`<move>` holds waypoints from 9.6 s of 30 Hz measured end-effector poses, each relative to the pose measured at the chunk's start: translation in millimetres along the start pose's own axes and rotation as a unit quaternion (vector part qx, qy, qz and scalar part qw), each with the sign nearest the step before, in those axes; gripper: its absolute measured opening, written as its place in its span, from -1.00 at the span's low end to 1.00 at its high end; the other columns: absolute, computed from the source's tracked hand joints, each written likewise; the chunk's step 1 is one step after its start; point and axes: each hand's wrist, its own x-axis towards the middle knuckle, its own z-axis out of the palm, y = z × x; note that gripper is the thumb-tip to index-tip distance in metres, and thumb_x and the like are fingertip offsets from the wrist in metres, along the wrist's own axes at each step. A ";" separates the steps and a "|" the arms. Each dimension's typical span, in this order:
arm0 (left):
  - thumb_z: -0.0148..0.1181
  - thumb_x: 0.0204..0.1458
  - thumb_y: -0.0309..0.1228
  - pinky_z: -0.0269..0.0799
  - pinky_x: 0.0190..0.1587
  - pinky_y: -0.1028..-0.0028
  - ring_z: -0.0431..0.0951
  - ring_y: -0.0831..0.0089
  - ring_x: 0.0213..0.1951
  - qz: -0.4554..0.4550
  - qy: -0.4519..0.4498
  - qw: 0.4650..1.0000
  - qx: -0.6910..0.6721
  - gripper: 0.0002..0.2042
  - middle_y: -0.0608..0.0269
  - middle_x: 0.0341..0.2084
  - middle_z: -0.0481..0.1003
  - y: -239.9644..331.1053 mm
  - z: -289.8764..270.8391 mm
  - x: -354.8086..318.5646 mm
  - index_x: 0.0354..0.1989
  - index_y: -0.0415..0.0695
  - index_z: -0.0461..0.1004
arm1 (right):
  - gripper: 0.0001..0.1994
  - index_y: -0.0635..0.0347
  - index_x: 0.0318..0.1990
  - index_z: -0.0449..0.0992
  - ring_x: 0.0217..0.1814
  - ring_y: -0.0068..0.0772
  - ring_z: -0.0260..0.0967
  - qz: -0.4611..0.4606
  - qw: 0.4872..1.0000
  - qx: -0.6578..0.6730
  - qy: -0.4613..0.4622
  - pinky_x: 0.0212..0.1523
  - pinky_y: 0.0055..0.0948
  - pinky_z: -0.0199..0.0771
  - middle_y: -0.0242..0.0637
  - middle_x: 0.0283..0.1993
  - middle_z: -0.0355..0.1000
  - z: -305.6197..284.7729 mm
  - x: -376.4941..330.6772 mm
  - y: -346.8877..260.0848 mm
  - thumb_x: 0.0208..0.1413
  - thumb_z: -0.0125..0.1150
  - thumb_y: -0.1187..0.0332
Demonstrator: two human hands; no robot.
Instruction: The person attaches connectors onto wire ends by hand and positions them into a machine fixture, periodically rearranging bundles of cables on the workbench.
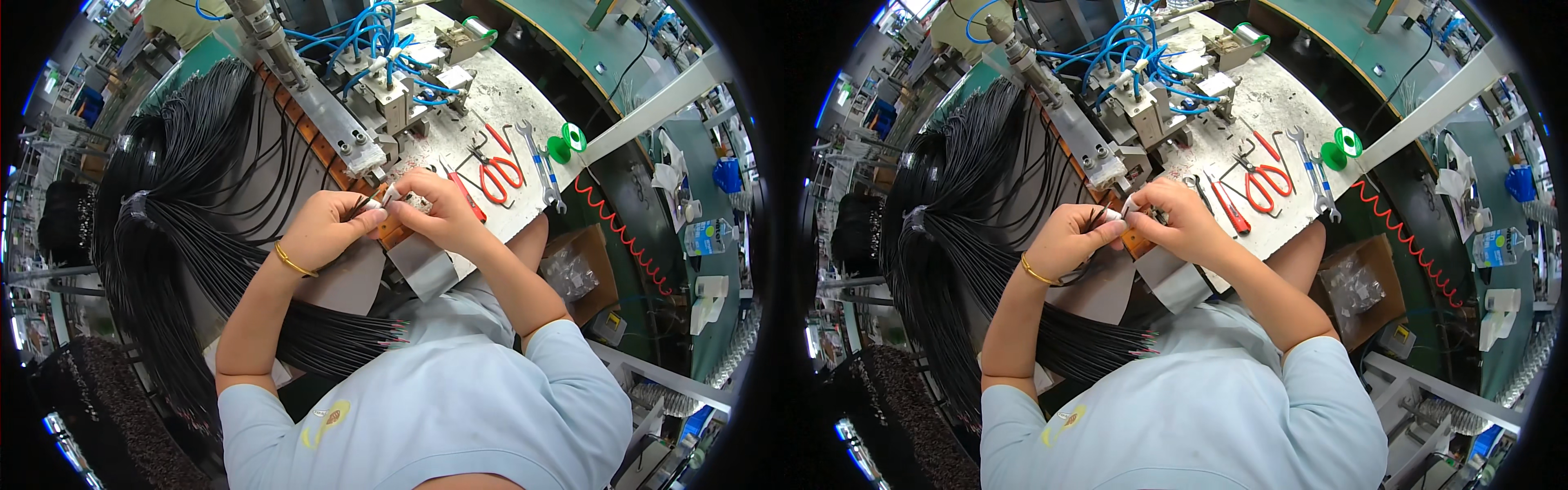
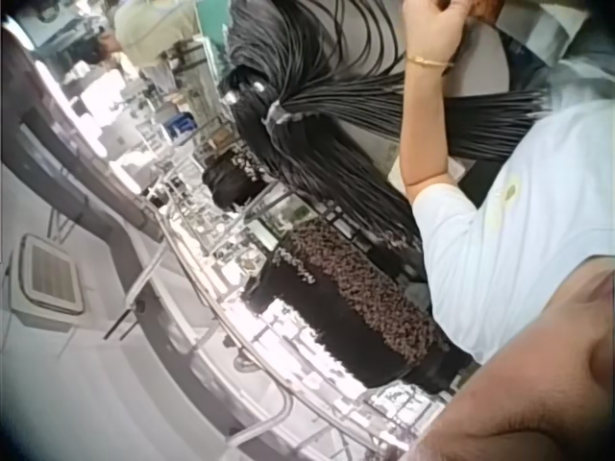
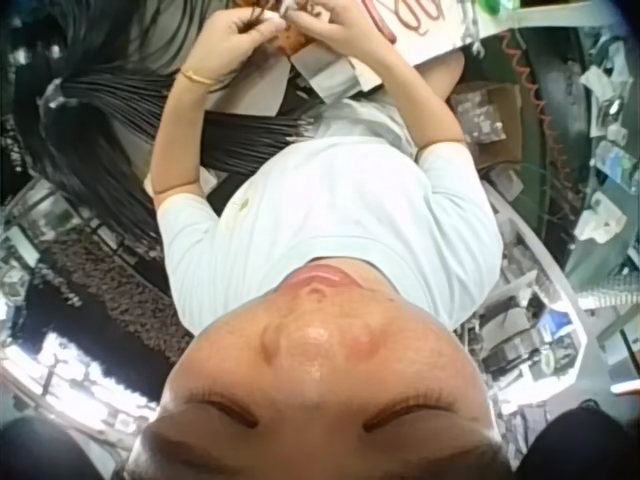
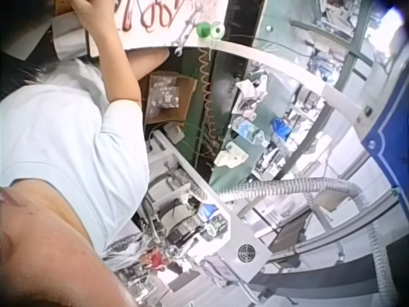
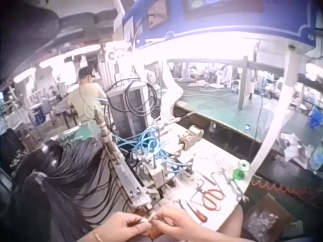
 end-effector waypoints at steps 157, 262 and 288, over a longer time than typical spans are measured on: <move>0.25 -0.02 -0.49 0.23 -0.53 0.65 0.31 0.74 -0.59 0.097 0.104 0.988 0.064 -0.87 0.37 -0.59 0.44 0.3 16.9 1.1 -0.42 -0.27 0.43 | -0.89 0.18 -0.41 0.48 -0.34 -0.29 0.38 -0.013 0.998 -0.049 0.046 -0.17 -0.38 0.27 -0.25 -0.43 0.42 1.4 0.4 -13.6 -0.15 0.25 0.51; 0.23 -0.07 -0.17 0.39 -0.37 0.24 0.51 0.10 -0.44 0.103 -0.316 0.784 0.523 -0.72 0.09 -0.53 0.49 4.5 44.1 -48.5 -0.49 -0.16 0.48 | -0.75 0.30 -0.46 0.29 -0.49 -0.52 0.08 0.075 0.985 -0.067 0.139 -0.43 -0.46 0.16 -0.35 -0.58 0.16 7.5 -1.2 50.6 0.20 0.00 0.32; 0.24 0.06 -0.31 0.18 -0.52 0.63 0.26 0.76 -0.56 0.064 0.049 0.997 0.008 -0.77 0.49 -0.66 0.37 -19.2 1.9 8.0 -0.47 -0.26 0.50 | -0.90 0.26 -0.34 0.46 -0.27 -0.34 0.36 0.030 0.999 -0.004 0.029 -0.14 -0.42 0.29 -0.25 -0.33 0.44 1.8 2.5 -2.4 0.04 0.20 0.42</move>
